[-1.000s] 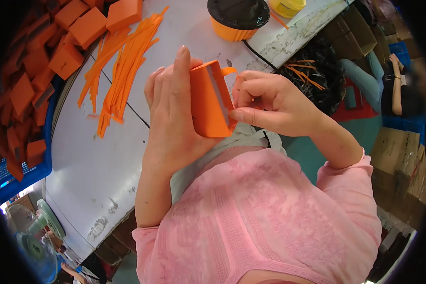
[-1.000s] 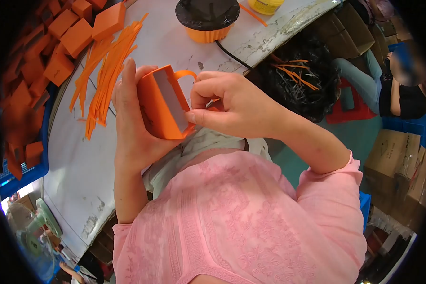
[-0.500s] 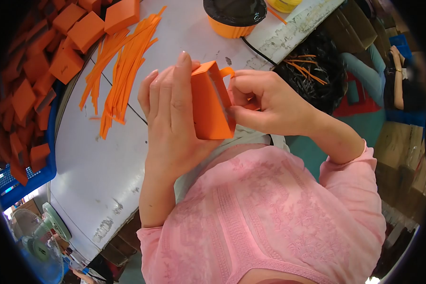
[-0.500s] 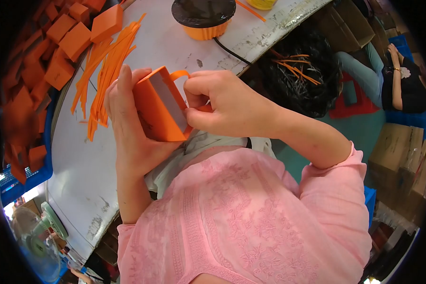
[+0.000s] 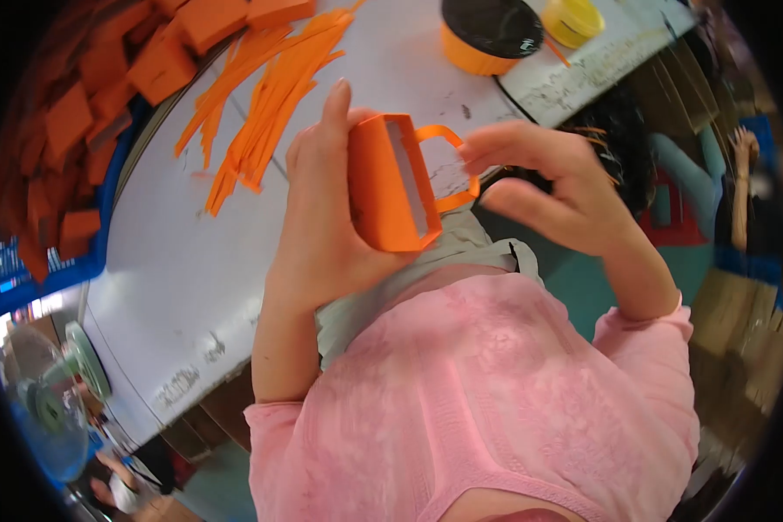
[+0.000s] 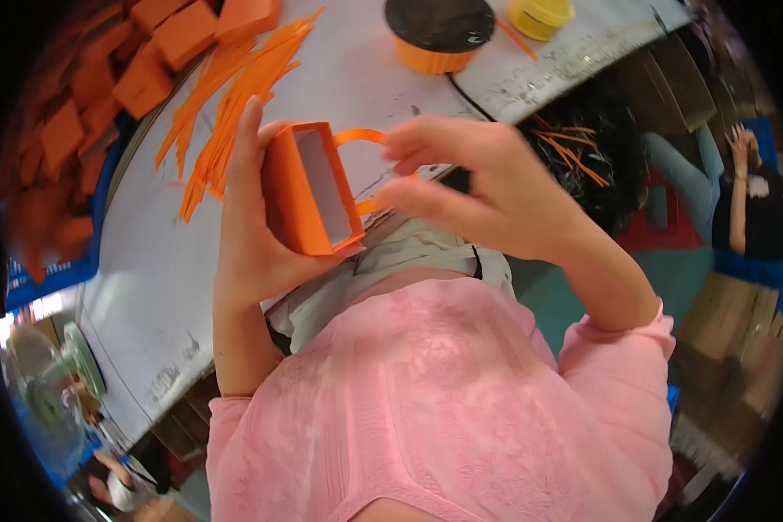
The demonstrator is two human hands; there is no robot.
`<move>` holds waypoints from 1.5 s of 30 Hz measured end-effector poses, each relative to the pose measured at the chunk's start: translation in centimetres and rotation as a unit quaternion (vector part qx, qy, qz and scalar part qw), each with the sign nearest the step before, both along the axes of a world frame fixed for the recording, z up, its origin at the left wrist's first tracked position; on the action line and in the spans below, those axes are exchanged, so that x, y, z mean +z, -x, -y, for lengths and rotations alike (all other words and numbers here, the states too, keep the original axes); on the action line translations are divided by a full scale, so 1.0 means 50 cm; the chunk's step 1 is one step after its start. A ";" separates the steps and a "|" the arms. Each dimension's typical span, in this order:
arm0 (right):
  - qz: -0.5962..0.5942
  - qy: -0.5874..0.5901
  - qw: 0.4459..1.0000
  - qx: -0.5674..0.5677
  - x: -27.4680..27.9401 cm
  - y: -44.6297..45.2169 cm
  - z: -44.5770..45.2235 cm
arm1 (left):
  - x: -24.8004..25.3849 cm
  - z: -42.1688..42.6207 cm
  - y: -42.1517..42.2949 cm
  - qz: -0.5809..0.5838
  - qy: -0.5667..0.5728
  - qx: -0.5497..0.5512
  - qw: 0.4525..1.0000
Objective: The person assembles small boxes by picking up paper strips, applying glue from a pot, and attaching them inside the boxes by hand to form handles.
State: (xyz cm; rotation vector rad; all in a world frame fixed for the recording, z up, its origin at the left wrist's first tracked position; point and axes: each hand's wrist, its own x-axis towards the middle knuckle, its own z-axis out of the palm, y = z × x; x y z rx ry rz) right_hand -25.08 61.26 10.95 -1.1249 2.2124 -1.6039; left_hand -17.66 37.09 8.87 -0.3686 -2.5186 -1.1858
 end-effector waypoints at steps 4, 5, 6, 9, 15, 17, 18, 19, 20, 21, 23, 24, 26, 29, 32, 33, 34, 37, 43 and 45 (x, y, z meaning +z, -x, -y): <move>-0.029 0.026 0.996 -0.074 0.016 0.022 -0.021 | -0.003 0.029 -0.019 0.028 -0.020 -0.014 0.999; -0.087 0.040 0.993 -0.074 0.015 0.035 -0.022 | -0.006 0.035 -0.023 0.026 -0.032 -0.026 0.999; -0.067 -0.005 0.996 -0.056 0.044 0.031 -0.021 | -0.007 0.039 -0.028 0.023 -0.045 -0.039 0.998; -0.281 -0.009 0.960 0.022 0.066 0.052 0.041 | 0.002 0.049 -0.056 0.081 -0.103 -0.067 0.989; -0.370 -0.050 0.899 0.228 0.080 -0.007 0.173 | 0.028 0.097 -0.095 0.145 -0.234 -0.298 0.914; -0.428 -0.074 0.865 0.249 0.073 -0.012 0.192 | -0.001 0.142 -0.119 0.138 -0.197 -0.242 0.940; -0.432 -0.097 0.864 0.240 0.069 -0.015 0.192 | -0.012 0.179 -0.134 0.099 -0.134 -0.195 0.967; -0.416 -0.113 0.878 0.207 0.058 -0.006 0.191 | 0.000 0.217 -0.159 0.093 -0.122 -0.139 0.978; -0.423 -0.134 0.880 0.168 0.055 0.001 0.192 | 0.014 0.230 -0.185 0.060 -0.152 -0.116 0.980; -0.428 -0.155 0.882 0.126 0.054 0.004 0.196 | 0.056 0.223 -0.212 0.029 -0.181 -0.095 0.978; -0.376 -0.150 0.908 0.102 0.050 -0.013 0.214 | 0.073 0.165 -0.239 0.017 -0.096 0.008 0.995; -0.358 -0.135 0.919 0.097 0.042 -0.030 0.230 | 0.059 0.123 -0.237 0.011 -0.039 0.058 0.997; -0.296 -0.080 0.944 0.124 0.020 -0.071 0.262 | -0.007 0.052 -0.204 -0.021 -0.055 0.144 0.988; -0.189 -0.060 0.964 0.180 -0.009 -0.103 0.286 | -0.113 0.038 -0.185 -0.090 -0.134 0.215 0.963; -0.037 -0.032 0.987 0.154 0.012 -0.062 0.249 | -0.126 0.107 -0.249 -0.087 -0.063 0.222 0.969; -0.032 0.002 0.997 0.072 0.035 -0.030 0.222 | -0.135 0.149 -0.283 -0.063 -0.046 0.222 0.972; -0.036 0.141 0.989 -0.003 0.060 0.037 0.195 | -0.121 0.166 -0.318 -0.039 -0.142 0.224 0.963; -0.098 0.311 0.890 -0.318 0.143 0.073 0.143 | -0.022 0.175 -0.324 -0.136 -0.041 0.331 0.933; -0.064 0.003 0.997 0.054 -0.088 0.006 0.385 | -0.015 0.186 -0.320 0.085 0.166 0.271 0.944; -0.099 -0.069 0.991 0.051 -0.106 0.006 0.441 | -0.008 0.186 -0.315 0.145 0.167 0.276 0.935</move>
